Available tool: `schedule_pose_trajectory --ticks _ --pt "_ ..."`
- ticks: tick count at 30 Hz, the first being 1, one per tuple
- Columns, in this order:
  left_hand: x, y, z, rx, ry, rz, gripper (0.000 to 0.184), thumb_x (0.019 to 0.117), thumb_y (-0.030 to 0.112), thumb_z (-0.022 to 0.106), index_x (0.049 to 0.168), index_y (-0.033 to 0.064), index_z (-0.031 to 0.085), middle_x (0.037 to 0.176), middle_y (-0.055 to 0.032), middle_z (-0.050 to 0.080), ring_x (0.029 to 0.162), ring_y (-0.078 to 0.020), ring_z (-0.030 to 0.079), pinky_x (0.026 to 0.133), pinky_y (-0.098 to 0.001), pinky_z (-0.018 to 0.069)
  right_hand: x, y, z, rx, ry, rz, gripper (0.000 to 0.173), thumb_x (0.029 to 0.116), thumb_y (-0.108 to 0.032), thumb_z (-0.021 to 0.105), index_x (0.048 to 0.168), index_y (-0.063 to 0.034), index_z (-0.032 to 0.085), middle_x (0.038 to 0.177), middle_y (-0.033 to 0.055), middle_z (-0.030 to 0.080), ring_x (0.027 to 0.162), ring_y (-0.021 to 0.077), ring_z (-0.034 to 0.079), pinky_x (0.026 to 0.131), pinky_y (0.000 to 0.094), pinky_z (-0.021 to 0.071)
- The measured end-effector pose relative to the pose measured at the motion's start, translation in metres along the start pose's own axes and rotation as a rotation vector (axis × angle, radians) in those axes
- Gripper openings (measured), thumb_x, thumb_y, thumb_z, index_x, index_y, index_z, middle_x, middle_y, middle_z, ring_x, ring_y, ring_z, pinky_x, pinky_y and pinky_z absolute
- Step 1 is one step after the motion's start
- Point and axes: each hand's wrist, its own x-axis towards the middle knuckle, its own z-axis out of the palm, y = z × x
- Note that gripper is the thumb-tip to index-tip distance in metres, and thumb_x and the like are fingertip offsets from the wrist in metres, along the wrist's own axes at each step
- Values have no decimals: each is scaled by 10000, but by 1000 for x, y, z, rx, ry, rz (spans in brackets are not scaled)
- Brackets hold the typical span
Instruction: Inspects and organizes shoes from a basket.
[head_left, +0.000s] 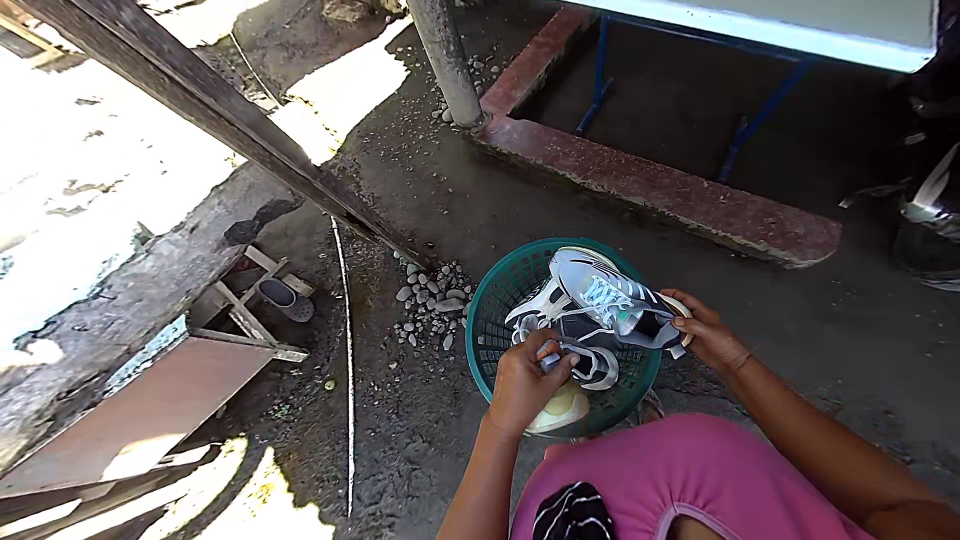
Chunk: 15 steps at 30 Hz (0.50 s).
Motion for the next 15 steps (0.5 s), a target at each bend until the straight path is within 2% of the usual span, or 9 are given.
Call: schedule_pose_trajectory --ticks 4,7,10,15 --pt "3 -2 8 62 -62 -21 452 905 467 732 1130 75 718 825 -9 730 719 -123 688 701 -380 591 -6 0 10 68 -25 -57 875 700 -349 853 1416 -3 487 1264 88 653 1100 148 663 922 310 577" --pt "11 10 11 171 -114 -42 525 897 528 712 1152 70 719 810 -52 724 718 -209 692 700 -472 579 -11 -14 24 83 -30 -127 876 705 -306 856 1425 8 468 1277 98 647 1123 161 658 943 326 575" --pt "26 30 15 322 -151 -60 596 891 603 683 1138 62 719 786 -101 714 722 -289 701 688 -523 569 -17 -30 37 -16 10 -204 837 697 -217 835 1425 12 493 1288 108 652 1133 163 661 941 317 578" --pt "52 73 25 562 -250 -151 757 867 717 629 1211 44 680 888 -163 741 879 -371 732 802 -561 564 -38 -53 51 -202 79 -335 793 705 -178 844 1399 38 527 1305 119 664 1178 151 656 1000 298 564"
